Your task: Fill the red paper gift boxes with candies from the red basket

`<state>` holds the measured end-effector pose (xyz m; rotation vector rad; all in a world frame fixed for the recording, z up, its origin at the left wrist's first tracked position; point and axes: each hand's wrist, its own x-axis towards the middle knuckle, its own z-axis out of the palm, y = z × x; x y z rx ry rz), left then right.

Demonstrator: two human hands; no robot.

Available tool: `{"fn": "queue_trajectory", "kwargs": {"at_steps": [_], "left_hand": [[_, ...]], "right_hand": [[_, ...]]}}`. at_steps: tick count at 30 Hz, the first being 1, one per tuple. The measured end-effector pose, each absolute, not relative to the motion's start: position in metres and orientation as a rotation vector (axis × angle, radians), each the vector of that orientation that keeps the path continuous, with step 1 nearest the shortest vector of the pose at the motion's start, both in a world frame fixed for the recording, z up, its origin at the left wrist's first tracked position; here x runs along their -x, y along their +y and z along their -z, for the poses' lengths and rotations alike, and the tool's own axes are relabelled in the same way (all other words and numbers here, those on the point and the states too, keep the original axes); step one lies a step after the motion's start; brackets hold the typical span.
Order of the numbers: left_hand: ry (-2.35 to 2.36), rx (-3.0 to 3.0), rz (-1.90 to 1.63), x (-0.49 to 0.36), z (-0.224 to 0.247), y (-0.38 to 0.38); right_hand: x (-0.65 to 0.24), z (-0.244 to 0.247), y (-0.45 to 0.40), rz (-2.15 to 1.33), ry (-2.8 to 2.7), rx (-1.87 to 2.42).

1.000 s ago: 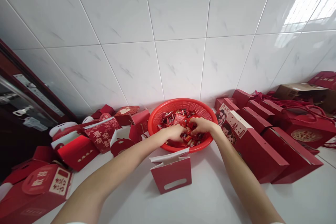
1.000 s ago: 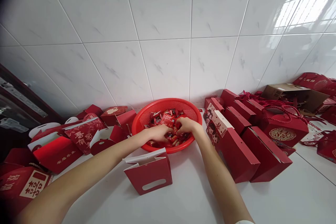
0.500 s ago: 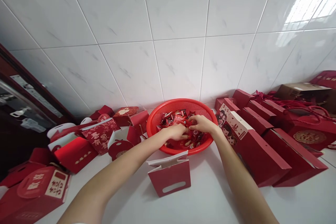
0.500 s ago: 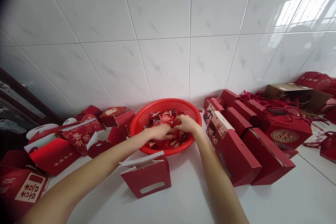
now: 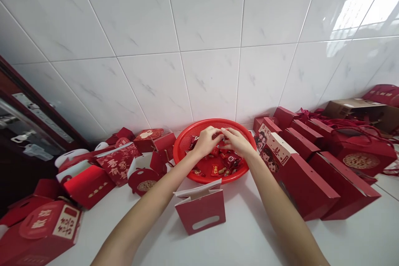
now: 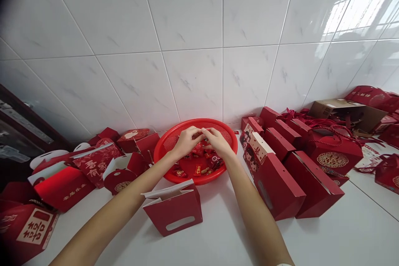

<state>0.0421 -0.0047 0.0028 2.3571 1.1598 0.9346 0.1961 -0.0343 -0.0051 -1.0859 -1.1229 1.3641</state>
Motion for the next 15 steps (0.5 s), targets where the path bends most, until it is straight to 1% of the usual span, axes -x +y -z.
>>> {"fn": "queue_trajectory", "kwargs": {"at_steps": [4, 8, 12, 15], "left_hand": [[1.036, -2.16, -1.04, -0.048, -0.003, -0.007], [0.959, -2.04, -1.068, -0.053, -0.002, 0.0], [1.088, -2.007, -1.109, -0.047, 0.001, 0.021], [1.226, -2.015, -1.064, -0.031, 0.006, 0.038]], "right_hand": [[-0.192, 0.005, -0.032, -1.459, -0.926, 0.898], [-0.199, 0.006, -0.028, -1.478, -0.788, 0.814], [-0.206, 0.005, -0.027, -1.453, -0.673, 0.732], [-0.208, 0.004, -0.029, -1.436, -0.614, 0.696]]}}
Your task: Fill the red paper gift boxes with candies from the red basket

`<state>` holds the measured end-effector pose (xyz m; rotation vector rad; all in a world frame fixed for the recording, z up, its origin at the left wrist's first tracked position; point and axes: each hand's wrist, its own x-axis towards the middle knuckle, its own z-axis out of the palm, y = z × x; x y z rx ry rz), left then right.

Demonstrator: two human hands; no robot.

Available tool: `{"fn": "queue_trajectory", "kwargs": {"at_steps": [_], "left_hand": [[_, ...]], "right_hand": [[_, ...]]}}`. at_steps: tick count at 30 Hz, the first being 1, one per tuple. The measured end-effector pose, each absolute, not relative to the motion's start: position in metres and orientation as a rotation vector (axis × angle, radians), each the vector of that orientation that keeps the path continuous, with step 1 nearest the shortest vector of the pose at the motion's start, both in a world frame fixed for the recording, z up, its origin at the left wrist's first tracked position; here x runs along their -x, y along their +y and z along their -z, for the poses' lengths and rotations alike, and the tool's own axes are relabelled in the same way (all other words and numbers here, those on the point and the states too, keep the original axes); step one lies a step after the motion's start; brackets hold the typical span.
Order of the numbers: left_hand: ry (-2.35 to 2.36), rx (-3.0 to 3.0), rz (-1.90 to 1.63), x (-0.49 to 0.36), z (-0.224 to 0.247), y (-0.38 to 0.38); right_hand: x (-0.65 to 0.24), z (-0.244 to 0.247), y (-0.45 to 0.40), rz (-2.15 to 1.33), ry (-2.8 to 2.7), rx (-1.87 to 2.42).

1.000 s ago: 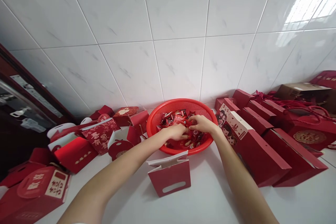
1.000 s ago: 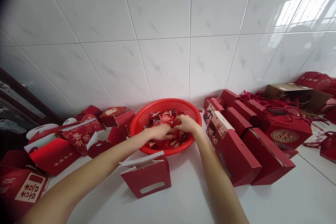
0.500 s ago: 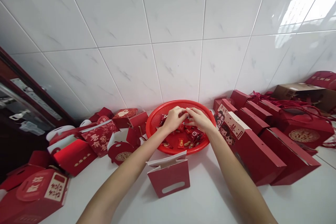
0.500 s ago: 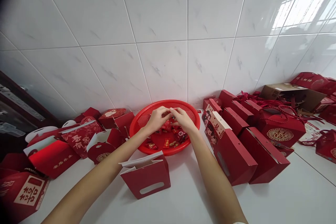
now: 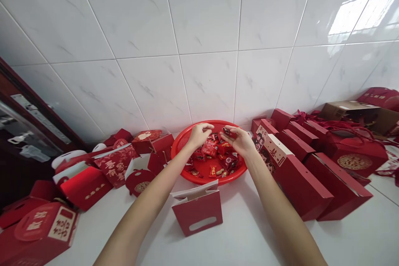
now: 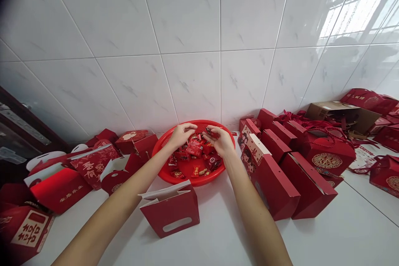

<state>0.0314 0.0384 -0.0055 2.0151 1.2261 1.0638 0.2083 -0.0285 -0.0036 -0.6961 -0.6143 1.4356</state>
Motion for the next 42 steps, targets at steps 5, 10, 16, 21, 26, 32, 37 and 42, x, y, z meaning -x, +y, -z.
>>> {"fn": "queue_trajectory", "kwargs": {"at_steps": [5, 10, 16, 21, 26, 32, 37, 42], "left_hand": [[1.374, -2.079, -0.802, -0.006, 0.017, 0.049], [1.33, -2.176, -0.527, -0.005, 0.018, 0.043], [1.258, -2.208, -0.201, -0.007, 0.014, 0.034], [1.305, -2.245, -0.185, -0.004, 0.014, 0.034], [1.314, -2.344, -0.176, -0.004, 0.015, 0.037], [1.291, -2.405, -0.046, -0.007, 0.021, 0.036], [1.251, -2.396, 0.044, -0.013, 0.023, 0.032], [1.218, -2.358, 0.025, -0.017, 0.027, 0.031]], "right_hand": [[-0.206, 0.004, -0.027, -1.387, -0.455, 0.652], [-0.208, 0.008, -0.023, -1.353, -0.403, 0.64], [-0.21, 0.011, -0.021, -1.344, -0.369, 0.646], [-0.209, 0.01, -0.021, -1.371, -0.343, 0.628], [-0.211, 0.006, -0.022, -1.388, -0.312, 0.58], [-0.21, 0.003, -0.025, -1.439, -0.295, 0.571], [-0.211, 0.001, -0.027, -1.515, -0.296, 0.585], [-0.213, 0.002, -0.025, -1.515, -0.3, 0.595]]}}
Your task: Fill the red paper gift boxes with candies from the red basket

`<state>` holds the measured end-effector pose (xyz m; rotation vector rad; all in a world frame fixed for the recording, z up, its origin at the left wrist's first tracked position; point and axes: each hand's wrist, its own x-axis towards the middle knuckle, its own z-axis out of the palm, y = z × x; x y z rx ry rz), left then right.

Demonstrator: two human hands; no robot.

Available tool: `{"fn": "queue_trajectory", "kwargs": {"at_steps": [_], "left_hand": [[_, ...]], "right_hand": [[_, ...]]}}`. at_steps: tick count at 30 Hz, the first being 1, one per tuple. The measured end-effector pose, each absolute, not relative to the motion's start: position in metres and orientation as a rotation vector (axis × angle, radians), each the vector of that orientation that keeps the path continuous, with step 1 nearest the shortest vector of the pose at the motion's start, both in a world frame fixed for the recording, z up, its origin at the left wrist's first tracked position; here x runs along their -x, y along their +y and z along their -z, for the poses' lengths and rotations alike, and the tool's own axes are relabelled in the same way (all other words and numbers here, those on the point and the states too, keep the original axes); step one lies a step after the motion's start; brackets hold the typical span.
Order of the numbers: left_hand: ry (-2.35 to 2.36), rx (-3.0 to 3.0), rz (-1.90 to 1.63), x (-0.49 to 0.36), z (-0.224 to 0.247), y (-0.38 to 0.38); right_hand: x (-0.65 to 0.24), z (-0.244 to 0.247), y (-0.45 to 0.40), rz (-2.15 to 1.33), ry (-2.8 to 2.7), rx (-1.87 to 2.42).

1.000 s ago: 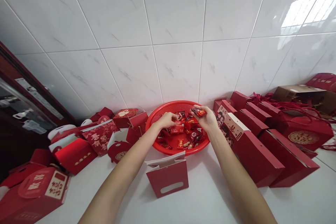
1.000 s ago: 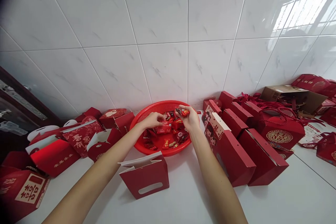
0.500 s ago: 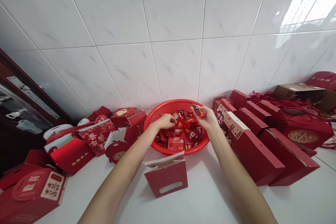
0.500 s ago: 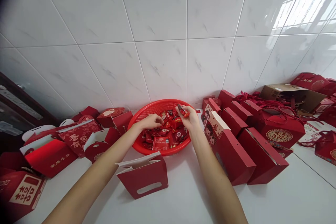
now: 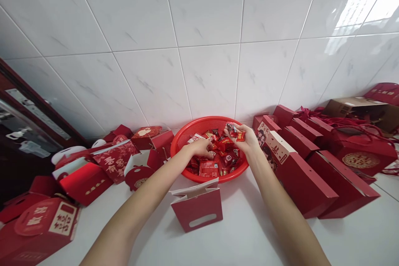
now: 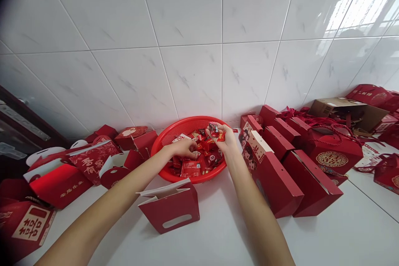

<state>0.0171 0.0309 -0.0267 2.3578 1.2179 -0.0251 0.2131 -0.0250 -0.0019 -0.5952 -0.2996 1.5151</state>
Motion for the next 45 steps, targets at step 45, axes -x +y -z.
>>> {"fn": "queue_trajectory", "kwargs": {"at_steps": [45], "left_hand": [[1.482, -2.239, -0.29, 0.0, 0.028, 0.043]], "right_hand": [[-0.208, -0.002, -0.03, -1.443, -0.376, 0.816]]}}
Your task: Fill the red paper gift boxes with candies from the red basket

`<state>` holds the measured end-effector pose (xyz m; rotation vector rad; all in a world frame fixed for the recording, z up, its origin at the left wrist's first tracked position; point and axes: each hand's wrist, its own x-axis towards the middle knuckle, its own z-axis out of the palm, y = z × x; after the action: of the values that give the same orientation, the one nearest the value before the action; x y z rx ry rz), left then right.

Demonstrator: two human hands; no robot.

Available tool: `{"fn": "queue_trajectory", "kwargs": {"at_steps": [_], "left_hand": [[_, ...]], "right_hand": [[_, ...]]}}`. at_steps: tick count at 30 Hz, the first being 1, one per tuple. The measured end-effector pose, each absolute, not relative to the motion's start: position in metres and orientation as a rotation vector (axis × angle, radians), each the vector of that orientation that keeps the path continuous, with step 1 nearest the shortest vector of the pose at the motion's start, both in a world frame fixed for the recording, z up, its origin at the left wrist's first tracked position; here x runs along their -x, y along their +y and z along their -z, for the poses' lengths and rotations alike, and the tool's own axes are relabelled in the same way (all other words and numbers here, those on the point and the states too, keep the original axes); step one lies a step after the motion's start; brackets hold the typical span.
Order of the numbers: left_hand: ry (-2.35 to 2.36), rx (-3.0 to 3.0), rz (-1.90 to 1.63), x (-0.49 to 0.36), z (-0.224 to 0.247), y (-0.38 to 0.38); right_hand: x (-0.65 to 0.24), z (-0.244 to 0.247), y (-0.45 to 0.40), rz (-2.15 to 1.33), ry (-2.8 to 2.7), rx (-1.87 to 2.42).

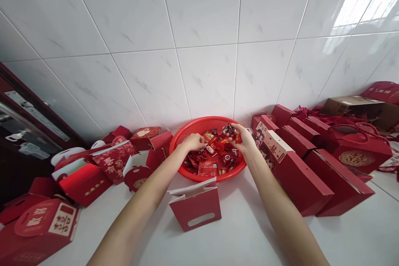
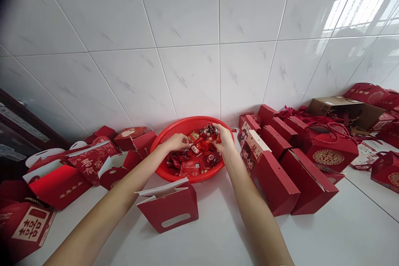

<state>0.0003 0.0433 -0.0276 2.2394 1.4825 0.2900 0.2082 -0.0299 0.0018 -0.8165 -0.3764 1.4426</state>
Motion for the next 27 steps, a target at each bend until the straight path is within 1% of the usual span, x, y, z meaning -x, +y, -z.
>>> {"fn": "queue_trajectory", "kwargs": {"at_steps": [3, 9, 13, 20, 27], "left_hand": [[1.378, -2.238, -0.391, -0.004, 0.024, 0.039], [1.05, -2.137, -0.772, -0.028, 0.002, 0.025], [0.908, -2.016, -0.883, -0.046, -0.008, 0.019], [0.852, -1.883, -0.993, -0.056, 0.0, 0.017], [0.881, -1.747, -1.157, -0.046, -0.001, 0.014]], "right_hand": [[-0.209, -0.002, -0.029, -1.455, -0.383, 0.797], [-0.209, 0.003, -0.026, -1.482, -0.488, 0.803], [-0.208, 0.007, -0.029, -1.474, -0.584, 0.828], [-0.206, 0.005, -0.034, -1.452, -0.658, 0.881], [-0.209, 0.003, -0.03, -1.415, -0.565, 0.959]]}}
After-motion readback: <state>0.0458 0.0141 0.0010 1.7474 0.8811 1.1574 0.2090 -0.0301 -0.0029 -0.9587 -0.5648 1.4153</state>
